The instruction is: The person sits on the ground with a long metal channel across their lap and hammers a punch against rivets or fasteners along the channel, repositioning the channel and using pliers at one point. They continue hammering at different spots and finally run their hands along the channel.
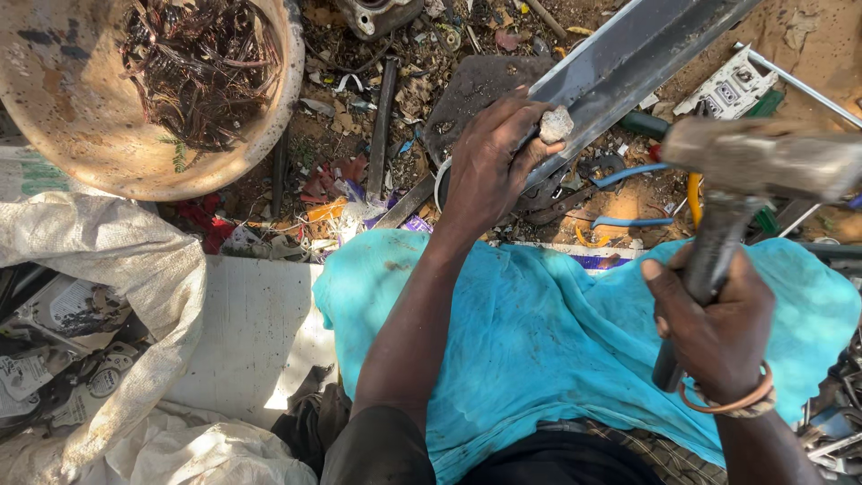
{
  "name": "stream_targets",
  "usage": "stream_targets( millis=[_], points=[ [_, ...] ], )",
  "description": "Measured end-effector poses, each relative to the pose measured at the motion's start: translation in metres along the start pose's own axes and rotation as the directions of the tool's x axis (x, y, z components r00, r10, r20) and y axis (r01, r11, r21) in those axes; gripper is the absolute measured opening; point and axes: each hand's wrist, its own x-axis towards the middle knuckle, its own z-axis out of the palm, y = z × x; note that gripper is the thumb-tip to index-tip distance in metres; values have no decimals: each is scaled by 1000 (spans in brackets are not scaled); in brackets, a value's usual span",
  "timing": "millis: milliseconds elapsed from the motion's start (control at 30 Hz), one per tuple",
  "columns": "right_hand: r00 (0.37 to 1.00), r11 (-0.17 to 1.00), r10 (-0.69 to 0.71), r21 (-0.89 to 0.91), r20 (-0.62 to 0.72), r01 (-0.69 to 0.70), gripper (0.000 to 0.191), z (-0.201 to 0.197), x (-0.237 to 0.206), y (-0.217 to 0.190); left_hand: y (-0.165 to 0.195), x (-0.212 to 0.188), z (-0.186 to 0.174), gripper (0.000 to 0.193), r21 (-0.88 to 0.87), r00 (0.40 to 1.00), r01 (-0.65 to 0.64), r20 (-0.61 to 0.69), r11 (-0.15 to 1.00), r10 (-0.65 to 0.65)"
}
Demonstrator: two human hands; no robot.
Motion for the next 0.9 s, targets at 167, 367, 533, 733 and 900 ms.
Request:
stream_targets(
  millis=[167,367,533,733,900],
  points=[
    [885,873,422,176,196,-455,19,32,5,60,-1,0,1,37,-117,999,19,-46,993,-25],
    [743,687,560,296,367,-664,19,50,-4,126,-1,1,-3,33,-166,994,-35,-108,986,18],
    [601,563,590,258,539,-785,22,54,2,146,4,-2,-18,25,-400,992,47,-92,915,-91],
    [671,811,584,-295,458,-505,56,37,6,153,-22,-4,-62,26,-601,929,-32,-313,799,-198],
    [820,668,169,-675,547,313,83,20,3,155,-66,-8,-81,26,90,877,452,-225,887,-424]
  ],
)
